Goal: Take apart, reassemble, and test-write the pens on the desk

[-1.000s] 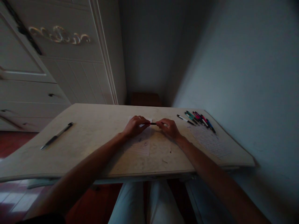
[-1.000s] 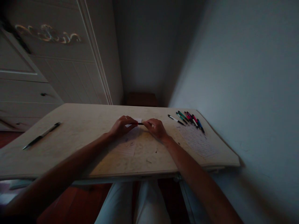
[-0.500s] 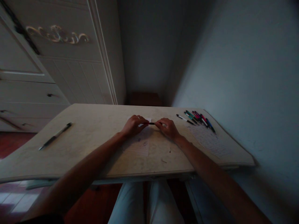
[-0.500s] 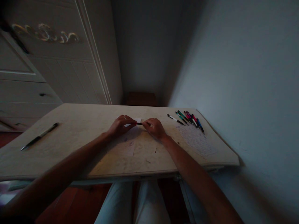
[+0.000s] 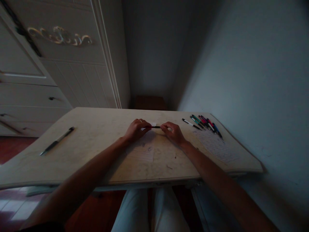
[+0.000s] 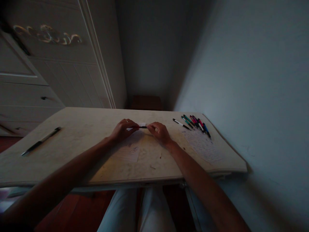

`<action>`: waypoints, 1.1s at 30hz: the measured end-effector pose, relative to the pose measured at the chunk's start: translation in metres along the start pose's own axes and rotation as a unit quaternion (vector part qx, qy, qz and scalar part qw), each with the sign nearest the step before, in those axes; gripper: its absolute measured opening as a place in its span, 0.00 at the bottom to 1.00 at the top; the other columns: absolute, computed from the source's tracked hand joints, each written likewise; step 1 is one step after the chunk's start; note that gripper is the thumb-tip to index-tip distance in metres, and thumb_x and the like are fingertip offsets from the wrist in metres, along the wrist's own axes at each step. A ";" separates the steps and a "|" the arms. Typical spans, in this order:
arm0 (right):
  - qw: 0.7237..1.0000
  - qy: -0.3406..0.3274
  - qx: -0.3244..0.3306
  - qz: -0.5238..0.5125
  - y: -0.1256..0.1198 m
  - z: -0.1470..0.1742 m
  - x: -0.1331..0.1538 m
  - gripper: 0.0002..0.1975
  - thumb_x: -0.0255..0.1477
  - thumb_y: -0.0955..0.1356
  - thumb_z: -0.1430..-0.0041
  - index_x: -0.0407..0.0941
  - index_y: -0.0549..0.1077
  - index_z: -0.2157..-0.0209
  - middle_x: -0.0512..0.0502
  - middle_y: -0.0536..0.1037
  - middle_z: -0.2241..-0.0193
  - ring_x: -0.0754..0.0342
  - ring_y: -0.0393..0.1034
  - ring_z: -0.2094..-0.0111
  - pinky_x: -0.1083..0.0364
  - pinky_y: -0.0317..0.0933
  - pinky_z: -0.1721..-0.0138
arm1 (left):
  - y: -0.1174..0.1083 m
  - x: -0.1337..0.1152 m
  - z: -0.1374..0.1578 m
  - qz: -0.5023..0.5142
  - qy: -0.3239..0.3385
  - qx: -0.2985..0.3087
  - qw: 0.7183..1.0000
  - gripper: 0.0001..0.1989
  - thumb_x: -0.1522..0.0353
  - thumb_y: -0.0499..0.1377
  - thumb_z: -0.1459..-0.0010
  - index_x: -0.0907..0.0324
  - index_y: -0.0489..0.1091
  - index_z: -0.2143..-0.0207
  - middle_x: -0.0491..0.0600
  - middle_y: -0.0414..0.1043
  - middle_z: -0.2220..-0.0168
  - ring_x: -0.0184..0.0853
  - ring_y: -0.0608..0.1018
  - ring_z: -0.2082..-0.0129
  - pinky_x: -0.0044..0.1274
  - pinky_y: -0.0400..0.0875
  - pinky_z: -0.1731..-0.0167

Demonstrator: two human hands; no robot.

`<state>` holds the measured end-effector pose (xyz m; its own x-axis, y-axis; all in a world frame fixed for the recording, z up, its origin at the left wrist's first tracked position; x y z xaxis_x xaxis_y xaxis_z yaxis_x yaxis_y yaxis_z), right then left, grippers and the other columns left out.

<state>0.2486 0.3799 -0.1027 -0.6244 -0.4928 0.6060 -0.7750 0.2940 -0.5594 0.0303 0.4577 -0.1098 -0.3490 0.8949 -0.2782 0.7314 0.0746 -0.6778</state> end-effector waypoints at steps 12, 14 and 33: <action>0.997 -0.074 0.022 -0.018 0.006 0.001 -0.002 0.12 0.40 0.68 0.38 0.47 0.78 0.60 0.43 0.80 0.64 0.50 0.74 0.62 0.51 0.67 0.58 | 0.002 -0.005 -0.001 0.003 0.016 0.014 1.000 0.03 0.69 0.62 0.41 0.57 0.77 0.65 0.48 0.78 0.69 0.35 0.78 0.68 0.28 0.68 0.63; 0.996 -0.082 0.023 0.004 0.006 0.000 -0.002 0.13 0.41 0.68 0.37 0.47 0.78 0.61 0.43 0.80 0.65 0.50 0.74 0.63 0.51 0.66 0.59 | 0.003 -0.007 -0.001 0.000 0.023 0.015 1.000 0.03 0.69 0.62 0.41 0.57 0.77 0.65 0.49 0.78 0.69 0.35 0.78 0.68 0.28 0.68 0.64; 0.994 -0.031 -0.031 0.095 0.006 -0.004 -0.007 0.17 0.39 0.63 0.33 0.47 0.79 0.68 0.43 0.78 0.71 0.48 0.70 0.66 0.50 0.63 0.62 | -0.007 -0.009 -0.007 -0.043 -0.042 0.001 0.998 0.23 0.58 0.63 0.41 0.59 0.70 0.47 0.57 0.75 0.51 0.45 0.76 0.51 0.35 0.69 0.51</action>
Point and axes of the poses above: each hand's wrist, its own z-axis away from the middle knuckle, its own y-axis out of the palm, x = y × z, the point moved 1 cm from there along -z, towards the middle knuckle
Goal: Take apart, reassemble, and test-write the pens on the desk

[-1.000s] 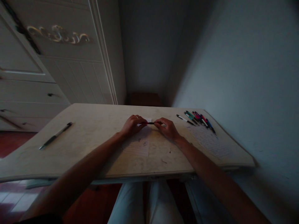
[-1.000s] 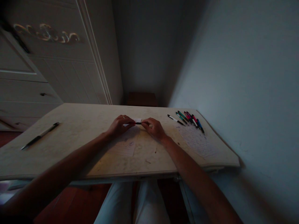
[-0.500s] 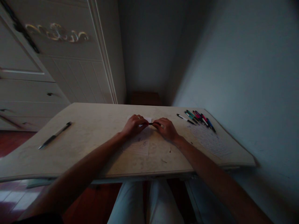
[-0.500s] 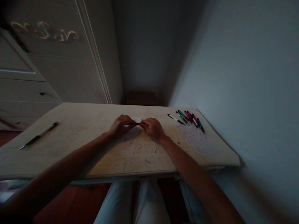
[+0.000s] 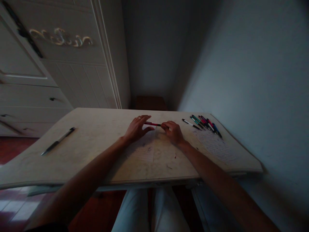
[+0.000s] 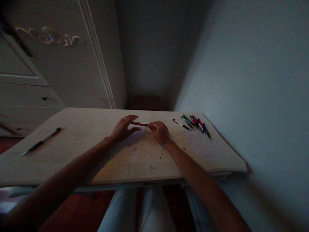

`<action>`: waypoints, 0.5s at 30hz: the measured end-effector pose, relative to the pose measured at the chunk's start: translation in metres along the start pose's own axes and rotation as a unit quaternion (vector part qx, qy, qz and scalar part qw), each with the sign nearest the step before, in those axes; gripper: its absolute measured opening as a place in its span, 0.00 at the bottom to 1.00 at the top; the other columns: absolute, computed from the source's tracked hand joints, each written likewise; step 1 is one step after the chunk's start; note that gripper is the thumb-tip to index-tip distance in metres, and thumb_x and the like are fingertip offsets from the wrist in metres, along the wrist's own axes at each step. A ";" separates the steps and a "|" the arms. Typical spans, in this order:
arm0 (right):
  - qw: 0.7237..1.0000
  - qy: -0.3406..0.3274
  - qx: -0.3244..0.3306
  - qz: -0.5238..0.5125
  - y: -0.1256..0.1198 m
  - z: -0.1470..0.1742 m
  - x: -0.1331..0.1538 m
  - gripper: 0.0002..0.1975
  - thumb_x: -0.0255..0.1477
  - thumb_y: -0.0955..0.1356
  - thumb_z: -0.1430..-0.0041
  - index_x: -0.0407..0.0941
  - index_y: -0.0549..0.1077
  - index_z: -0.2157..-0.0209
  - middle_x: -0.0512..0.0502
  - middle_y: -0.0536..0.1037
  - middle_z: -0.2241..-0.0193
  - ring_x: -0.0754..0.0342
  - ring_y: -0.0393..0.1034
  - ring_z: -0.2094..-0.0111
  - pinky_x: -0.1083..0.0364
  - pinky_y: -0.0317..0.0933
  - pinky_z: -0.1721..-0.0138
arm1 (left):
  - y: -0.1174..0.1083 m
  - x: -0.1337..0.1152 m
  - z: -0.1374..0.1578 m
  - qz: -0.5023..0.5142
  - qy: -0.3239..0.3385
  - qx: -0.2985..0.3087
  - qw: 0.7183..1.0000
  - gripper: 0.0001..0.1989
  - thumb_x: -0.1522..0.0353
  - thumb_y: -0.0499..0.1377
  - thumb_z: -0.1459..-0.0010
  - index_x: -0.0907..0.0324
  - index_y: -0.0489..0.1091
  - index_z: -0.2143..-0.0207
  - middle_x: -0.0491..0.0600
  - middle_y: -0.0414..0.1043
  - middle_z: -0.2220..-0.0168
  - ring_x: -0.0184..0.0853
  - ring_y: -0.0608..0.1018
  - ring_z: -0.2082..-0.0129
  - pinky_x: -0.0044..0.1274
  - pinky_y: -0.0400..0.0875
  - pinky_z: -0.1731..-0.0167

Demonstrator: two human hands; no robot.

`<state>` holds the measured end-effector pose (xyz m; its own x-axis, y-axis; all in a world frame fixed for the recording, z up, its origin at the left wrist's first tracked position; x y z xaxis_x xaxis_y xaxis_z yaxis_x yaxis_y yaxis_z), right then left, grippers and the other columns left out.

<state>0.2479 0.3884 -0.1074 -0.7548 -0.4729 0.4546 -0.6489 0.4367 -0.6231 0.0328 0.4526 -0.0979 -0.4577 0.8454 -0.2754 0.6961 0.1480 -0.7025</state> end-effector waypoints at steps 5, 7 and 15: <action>1.000 0.003 -0.009 0.012 -0.004 0.000 -0.005 0.15 0.36 0.64 0.34 0.46 0.79 0.69 0.43 0.78 0.72 0.48 0.70 0.67 0.50 0.63 0.63 | 0.004 0.013 0.002 0.044 -0.043 0.029 0.998 0.13 0.61 0.56 0.34 0.58 0.75 0.57 0.52 0.79 0.63 0.38 0.79 0.63 0.30 0.72 0.60; 1.000 0.003 -0.007 0.015 -0.003 0.001 -0.006 0.14 0.35 0.64 0.34 0.47 0.79 0.70 0.43 0.78 0.72 0.48 0.70 0.67 0.50 0.63 0.63 | 0.005 0.015 0.002 0.079 -0.042 0.017 0.996 0.12 0.61 0.57 0.35 0.57 0.77 0.61 0.50 0.79 0.67 0.35 0.78 0.68 0.27 0.72 0.65; 1.000 0.011 0.016 0.021 -0.001 0.002 -0.005 0.13 0.31 0.65 0.35 0.47 0.79 0.70 0.44 0.78 0.73 0.48 0.70 0.67 0.51 0.62 0.63 | 0.002 0.011 0.002 0.122 -0.020 -0.065 0.990 0.07 0.63 0.63 0.40 0.55 0.78 0.63 0.48 0.78 0.68 0.35 0.78 0.67 0.27 0.74 0.64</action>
Point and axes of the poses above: each hand's wrist, its own z-axis away from the middle knuckle, its own y-axis out of the palm, x = y × z, the point moved 1 cm from there along -z, towards the middle knuckle
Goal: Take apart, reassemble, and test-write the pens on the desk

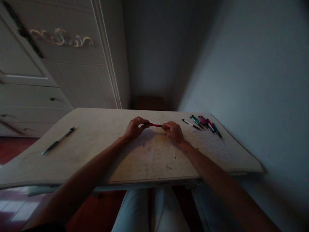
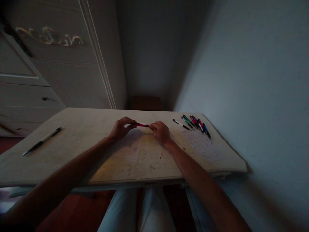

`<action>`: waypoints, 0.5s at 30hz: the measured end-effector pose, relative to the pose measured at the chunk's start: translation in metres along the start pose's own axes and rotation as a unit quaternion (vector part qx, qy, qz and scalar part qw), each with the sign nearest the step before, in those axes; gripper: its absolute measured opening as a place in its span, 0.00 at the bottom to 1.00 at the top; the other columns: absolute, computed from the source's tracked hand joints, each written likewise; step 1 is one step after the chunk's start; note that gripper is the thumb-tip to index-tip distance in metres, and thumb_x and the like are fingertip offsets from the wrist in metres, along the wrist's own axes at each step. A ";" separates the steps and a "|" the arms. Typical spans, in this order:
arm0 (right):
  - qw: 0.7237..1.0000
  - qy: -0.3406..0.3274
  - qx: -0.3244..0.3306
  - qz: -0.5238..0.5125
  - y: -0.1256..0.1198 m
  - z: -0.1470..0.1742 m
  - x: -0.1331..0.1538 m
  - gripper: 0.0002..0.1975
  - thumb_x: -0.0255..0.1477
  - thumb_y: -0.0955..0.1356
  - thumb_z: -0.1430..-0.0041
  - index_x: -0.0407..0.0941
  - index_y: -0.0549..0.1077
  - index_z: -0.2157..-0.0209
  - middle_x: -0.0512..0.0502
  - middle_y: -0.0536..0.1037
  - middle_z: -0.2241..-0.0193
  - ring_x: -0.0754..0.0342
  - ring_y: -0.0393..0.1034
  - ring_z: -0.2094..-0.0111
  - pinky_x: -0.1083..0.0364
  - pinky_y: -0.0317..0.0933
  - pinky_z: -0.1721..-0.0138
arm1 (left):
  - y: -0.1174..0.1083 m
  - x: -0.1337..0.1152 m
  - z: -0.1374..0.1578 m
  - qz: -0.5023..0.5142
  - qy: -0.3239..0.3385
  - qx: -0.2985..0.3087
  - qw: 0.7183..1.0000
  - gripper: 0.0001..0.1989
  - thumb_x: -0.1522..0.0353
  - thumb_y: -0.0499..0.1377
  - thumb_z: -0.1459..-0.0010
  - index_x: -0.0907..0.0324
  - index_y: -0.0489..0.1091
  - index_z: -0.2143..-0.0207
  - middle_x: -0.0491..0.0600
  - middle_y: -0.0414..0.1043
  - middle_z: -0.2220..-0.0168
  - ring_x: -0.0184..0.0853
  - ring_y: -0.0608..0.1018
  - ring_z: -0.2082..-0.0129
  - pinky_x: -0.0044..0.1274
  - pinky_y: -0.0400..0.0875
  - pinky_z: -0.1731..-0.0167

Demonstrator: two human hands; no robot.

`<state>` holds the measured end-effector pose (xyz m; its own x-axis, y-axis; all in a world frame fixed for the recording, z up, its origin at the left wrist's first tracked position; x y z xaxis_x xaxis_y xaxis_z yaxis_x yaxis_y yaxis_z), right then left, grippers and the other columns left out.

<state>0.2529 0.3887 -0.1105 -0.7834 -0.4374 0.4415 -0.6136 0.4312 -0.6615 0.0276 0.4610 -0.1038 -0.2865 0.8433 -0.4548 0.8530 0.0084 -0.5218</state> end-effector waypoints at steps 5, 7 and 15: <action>0.998 0.009 0.030 -0.055 0.005 -0.001 -0.001 0.17 0.39 0.62 0.32 0.48 0.79 0.66 0.44 0.79 0.70 0.49 0.71 0.65 0.50 0.64 0.60 | -0.001 0.003 0.000 -0.018 -0.002 -0.027 0.999 0.04 0.65 0.64 0.42 0.55 0.78 0.65 0.49 0.79 0.68 0.36 0.77 0.66 0.28 0.74 0.62; 0.997 0.024 0.014 -0.076 0.005 -0.002 -0.006 0.19 0.43 0.61 0.32 0.47 0.79 0.60 0.43 0.80 0.64 0.48 0.72 0.60 0.49 0.64 0.55 | -0.002 0.006 -0.001 -0.025 -0.011 -0.026 0.999 0.04 0.66 0.64 0.42 0.56 0.77 0.65 0.48 0.79 0.67 0.35 0.77 0.67 0.28 0.74 0.64; 0.997 0.054 -0.009 -0.049 -0.006 0.000 -0.038 0.14 0.38 0.67 0.36 0.46 0.79 0.57 0.40 0.78 0.60 0.47 0.71 0.57 0.46 0.64 0.51 | -0.005 0.016 -0.003 -0.034 -0.053 -0.023 0.998 0.05 0.65 0.63 0.42 0.56 0.77 0.65 0.47 0.79 0.69 0.34 0.75 0.71 0.25 0.72 0.70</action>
Point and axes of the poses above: each hand's wrist, its own z-axis away from the middle knuckle, its own y-axis out of the palm, x = y × z, the point moved 1 cm from there along -z, towards the middle knuckle
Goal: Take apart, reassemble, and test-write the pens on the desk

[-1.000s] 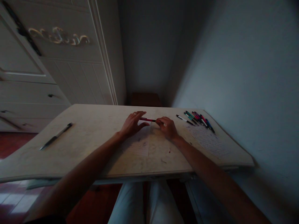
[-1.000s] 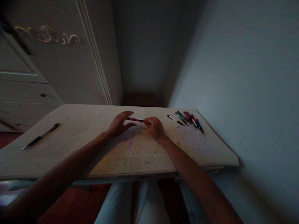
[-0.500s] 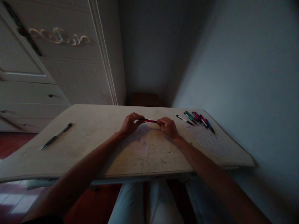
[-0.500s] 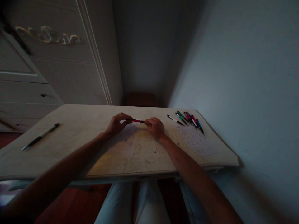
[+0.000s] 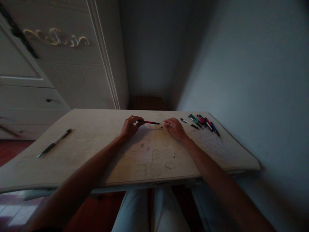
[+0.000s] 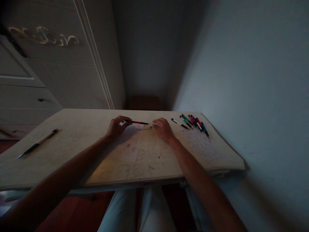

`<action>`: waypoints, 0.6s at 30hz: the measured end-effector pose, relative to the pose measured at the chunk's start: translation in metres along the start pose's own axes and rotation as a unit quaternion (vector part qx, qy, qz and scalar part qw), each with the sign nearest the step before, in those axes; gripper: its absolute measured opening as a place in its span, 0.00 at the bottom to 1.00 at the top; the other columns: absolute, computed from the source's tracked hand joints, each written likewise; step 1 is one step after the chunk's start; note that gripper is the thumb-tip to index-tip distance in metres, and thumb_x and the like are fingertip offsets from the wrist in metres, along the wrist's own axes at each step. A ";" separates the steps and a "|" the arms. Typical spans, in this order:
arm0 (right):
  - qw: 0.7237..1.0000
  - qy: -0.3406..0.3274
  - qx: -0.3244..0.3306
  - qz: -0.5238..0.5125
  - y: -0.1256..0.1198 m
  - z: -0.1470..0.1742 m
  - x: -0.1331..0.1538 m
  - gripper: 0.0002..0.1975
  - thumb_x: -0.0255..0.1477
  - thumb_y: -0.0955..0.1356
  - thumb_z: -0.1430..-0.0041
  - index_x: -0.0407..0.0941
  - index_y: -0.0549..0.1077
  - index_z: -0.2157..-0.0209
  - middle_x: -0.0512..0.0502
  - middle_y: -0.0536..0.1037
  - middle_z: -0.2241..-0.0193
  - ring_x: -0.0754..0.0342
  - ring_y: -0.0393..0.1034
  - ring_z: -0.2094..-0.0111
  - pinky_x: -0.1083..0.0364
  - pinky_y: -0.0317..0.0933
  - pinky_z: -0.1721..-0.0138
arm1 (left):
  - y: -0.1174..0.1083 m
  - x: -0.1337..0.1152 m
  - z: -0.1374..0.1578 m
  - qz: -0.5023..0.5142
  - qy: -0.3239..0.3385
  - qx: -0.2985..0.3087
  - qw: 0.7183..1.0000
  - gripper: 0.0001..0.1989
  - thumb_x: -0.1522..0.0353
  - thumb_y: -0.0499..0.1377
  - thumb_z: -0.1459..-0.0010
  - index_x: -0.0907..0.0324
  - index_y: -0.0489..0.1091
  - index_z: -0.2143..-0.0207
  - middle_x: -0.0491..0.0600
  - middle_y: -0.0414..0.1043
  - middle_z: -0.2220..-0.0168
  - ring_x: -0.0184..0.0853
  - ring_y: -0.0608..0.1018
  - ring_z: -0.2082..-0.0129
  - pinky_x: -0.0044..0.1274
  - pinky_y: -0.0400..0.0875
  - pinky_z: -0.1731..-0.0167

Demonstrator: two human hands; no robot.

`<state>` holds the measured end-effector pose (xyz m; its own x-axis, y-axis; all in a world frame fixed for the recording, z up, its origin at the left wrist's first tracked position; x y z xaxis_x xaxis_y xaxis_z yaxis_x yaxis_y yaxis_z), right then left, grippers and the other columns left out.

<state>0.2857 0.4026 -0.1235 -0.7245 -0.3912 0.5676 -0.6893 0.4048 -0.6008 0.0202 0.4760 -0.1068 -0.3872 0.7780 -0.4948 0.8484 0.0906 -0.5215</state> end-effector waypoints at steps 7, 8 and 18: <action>0.993 -0.018 0.093 0.077 0.001 0.003 0.006 0.04 0.26 0.70 0.42 0.45 0.80 0.67 0.43 0.76 0.64 0.49 0.68 0.60 0.49 0.61 0.55 | -0.001 -0.002 0.000 -0.004 -0.038 0.013 0.999 0.05 0.66 0.64 0.44 0.56 0.78 0.66 0.48 0.79 0.68 0.34 0.76 0.69 0.25 0.72 0.67; 0.992 -0.018 0.096 0.077 0.001 0.002 0.008 0.04 0.25 0.70 0.41 0.45 0.79 0.68 0.44 0.76 0.65 0.49 0.67 0.60 0.49 0.60 0.55 | -0.001 -0.002 0.000 -0.005 -0.047 0.019 0.999 0.05 0.66 0.65 0.44 0.56 0.78 0.66 0.48 0.79 0.68 0.34 0.75 0.69 0.25 0.72 0.66; 0.997 0.047 0.064 -0.013 -0.002 0.002 0.022 0.04 0.29 0.66 0.39 0.45 0.73 0.66 0.48 0.77 0.68 0.53 0.70 0.67 0.54 0.60 0.62 | -0.002 -0.004 0.002 0.015 -0.049 0.014 0.999 0.04 0.69 0.66 0.47 0.56 0.78 0.66 0.47 0.78 0.69 0.33 0.74 0.71 0.25 0.71 0.68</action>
<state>0.2711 0.3916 -0.1115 -0.7084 -0.3174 0.6304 -0.7054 0.2846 -0.6492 0.0188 0.4720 -0.1049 -0.3967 0.7152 -0.5754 0.8501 0.0497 -0.5243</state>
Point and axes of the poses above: each hand's wrist, its own z-axis away from the middle knuckle, its own y-axis out of the palm, x = y × z, the point moved 1 cm from there along -z, towards the middle knuckle
